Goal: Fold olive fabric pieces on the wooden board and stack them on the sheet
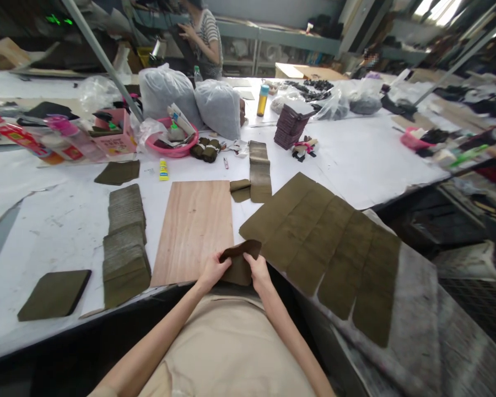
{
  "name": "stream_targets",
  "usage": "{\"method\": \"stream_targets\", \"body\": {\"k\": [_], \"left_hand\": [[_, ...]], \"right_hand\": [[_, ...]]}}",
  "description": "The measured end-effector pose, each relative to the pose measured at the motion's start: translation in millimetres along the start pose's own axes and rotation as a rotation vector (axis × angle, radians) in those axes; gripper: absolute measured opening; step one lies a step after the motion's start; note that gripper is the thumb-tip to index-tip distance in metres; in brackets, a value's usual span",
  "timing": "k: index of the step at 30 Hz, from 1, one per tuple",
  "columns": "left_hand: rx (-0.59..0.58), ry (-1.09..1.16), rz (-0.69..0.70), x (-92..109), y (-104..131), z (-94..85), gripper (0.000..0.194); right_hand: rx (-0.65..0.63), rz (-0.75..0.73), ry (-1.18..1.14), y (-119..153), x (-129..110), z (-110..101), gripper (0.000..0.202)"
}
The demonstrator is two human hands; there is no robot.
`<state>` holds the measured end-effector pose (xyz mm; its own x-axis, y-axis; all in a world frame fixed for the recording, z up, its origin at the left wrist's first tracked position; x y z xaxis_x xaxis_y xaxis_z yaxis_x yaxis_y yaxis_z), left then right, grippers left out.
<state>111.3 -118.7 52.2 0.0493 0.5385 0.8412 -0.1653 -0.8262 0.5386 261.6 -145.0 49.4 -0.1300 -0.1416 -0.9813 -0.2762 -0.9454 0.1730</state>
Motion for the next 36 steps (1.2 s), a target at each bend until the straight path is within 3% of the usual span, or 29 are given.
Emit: {"method": "stream_targets", "body": {"k": [4,6,12,14,17,19,22,24,26,30,33,36], "left_hand": [[-0.119,0.179,-0.230,-10,7,11.6,0.042],[-0.097,0.254,-0.308,-16,10,15.3,0.042],[0.010,0.265,-0.201,-23,18,18.0,0.038],[-0.027,0.348,-0.264,-25,19,18.0,0.039],[-0.068,0.472,-0.381,-29,21,18.8,0.040],[-0.025,0.464,-0.341,-30,22,18.8,0.037],[0.070,0.306,-0.161,-26,26,18.5,0.031],[0.073,0.227,-0.074,-25,28,19.2,0.034],[0.015,0.254,-0.091,-26,29,20.7,0.039],[-0.052,0.334,-0.283,-35,28,25.4,0.039],[0.033,0.223,-0.193,-35,29,27.4,0.034],[0.031,0.172,-0.099,-33,30,30.0,0.038]], "right_hand": [[0.020,-0.033,0.073,1,10,-10,0.021],[0.014,-0.071,0.077,3,12,-13,0.022],[-0.033,0.105,-0.076,11,15,-18,0.030],[-0.028,0.053,-0.013,13,11,-20,0.026],[-0.035,-0.139,0.192,15,3,-22,0.017],[-0.066,-0.216,0.259,17,2,-22,0.017],[-0.068,-0.084,0.124,17,10,-23,0.024],[-0.061,0.004,0.062,16,16,-24,0.027],[-0.071,0.008,0.064,16,17,-25,0.024],[-0.052,-0.069,0.129,17,13,-29,0.018],[-0.047,-0.025,0.096,19,15,-33,0.022],[-0.059,0.024,0.071,19,21,-36,0.022]]}}
Point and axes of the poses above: each hand's wrist, its own y-axis away from the middle knuckle, its own z-axis out of the palm, x = y × z, the point moved 2 cm from there along -y, towards the middle knuckle, and after that the axes turned 11 degrees about -z, right-handed, at the moved point
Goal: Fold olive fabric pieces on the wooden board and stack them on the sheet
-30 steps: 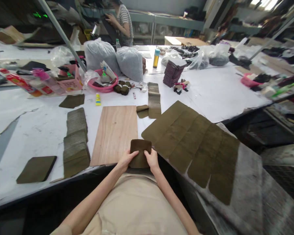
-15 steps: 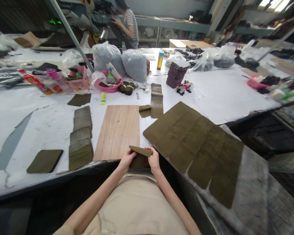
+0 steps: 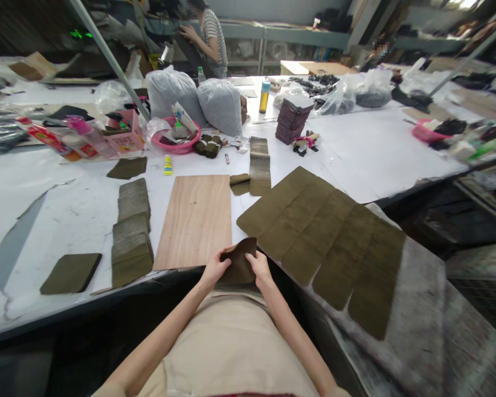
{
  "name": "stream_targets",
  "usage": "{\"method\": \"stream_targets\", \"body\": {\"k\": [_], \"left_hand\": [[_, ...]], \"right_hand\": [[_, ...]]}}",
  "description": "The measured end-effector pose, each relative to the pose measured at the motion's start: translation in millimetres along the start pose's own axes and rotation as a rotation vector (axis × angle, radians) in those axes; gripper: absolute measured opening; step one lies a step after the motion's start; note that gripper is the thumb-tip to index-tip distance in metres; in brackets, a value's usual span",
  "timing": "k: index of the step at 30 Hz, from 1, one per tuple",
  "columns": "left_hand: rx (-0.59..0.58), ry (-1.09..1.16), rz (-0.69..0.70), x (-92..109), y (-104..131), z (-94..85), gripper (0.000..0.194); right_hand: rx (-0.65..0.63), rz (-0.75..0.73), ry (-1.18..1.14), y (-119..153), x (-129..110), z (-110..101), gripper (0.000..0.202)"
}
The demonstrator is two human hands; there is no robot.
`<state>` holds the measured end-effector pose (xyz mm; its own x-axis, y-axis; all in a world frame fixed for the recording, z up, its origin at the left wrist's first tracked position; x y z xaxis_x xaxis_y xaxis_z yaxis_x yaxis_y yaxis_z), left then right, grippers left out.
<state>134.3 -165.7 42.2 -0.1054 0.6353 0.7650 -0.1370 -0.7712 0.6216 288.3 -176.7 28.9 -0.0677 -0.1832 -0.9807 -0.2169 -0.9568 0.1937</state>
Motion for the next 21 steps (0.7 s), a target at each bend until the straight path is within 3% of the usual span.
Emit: {"method": "stream_targets", "body": {"k": [5,11,21], "left_hand": [[-0.069,0.073,-0.220,-7,-1,5.2,0.037],[-0.053,0.032,-0.098,-8,0,14.8,0.038],[-0.089,0.190,-0.260,-18,-1,30.6,0.040]], "right_hand": [[0.033,-0.044,0.025,-1,6,-8,0.016],[0.033,0.014,-0.046,3,9,-17,0.025],[0.083,-0.007,-0.085,7,10,-36,0.026]]}}
Point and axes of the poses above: each hand's wrist, its own y-axis away from the middle knuckle, its own z-axis out of the palm, x = y × z, the point moved 2 cm from there along -y, towards the middle knuckle, and after that the axes turned 11 degrees about -z, right-handed, at the moved point
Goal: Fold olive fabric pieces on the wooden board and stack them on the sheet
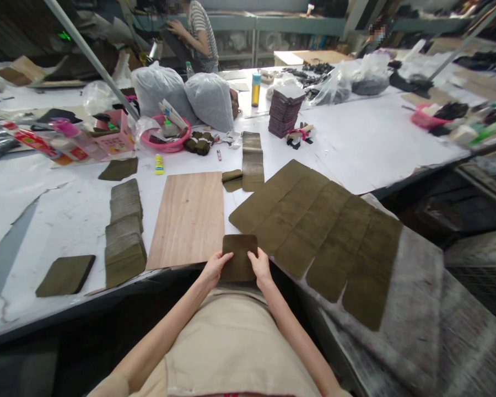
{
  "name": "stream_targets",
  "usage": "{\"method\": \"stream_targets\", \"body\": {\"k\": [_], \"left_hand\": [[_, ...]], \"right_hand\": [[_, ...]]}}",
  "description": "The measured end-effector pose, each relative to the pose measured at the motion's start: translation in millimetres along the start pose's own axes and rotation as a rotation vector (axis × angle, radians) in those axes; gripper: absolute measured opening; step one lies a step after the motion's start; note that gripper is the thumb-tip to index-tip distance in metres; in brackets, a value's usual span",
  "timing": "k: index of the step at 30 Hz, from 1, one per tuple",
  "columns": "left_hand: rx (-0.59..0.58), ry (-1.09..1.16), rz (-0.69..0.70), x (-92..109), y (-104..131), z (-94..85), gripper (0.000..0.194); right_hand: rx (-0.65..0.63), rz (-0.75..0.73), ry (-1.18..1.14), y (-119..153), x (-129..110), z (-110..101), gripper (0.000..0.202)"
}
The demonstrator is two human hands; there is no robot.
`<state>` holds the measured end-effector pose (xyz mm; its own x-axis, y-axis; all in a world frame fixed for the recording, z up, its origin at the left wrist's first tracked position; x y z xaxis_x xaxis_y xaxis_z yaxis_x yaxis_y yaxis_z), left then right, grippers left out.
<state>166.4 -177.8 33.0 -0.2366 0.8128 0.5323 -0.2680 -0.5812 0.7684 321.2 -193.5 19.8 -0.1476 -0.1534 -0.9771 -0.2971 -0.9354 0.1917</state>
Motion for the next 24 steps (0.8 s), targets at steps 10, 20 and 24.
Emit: {"method": "stream_targets", "body": {"k": [10,20,24], "left_hand": [[0.026,-0.231,0.223,-3,4,26.3,0.045],[0.004,-0.309,0.192,-16,2,54.3,0.046],[-0.040,-0.314,0.049,-24,-5,60.6,0.052]], "right_hand": [[0.022,0.048,-0.097,2,5,-18,0.025],[0.133,0.049,-0.094,11,5,-48,0.022],[0.236,0.025,-0.037,21,2,-63,0.019]]}}
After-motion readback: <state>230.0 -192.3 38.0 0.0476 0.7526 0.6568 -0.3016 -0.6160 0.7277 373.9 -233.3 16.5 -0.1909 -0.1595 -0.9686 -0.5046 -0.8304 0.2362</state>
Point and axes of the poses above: each hand's wrist, its own y-axis away from the middle knuckle, its own z-axis out of the palm, x = y × z, the point moved 2 cm from there along -y, towards the middle knuckle, and after that the axes turned 11 degrees about -z, right-handed, at the moved point
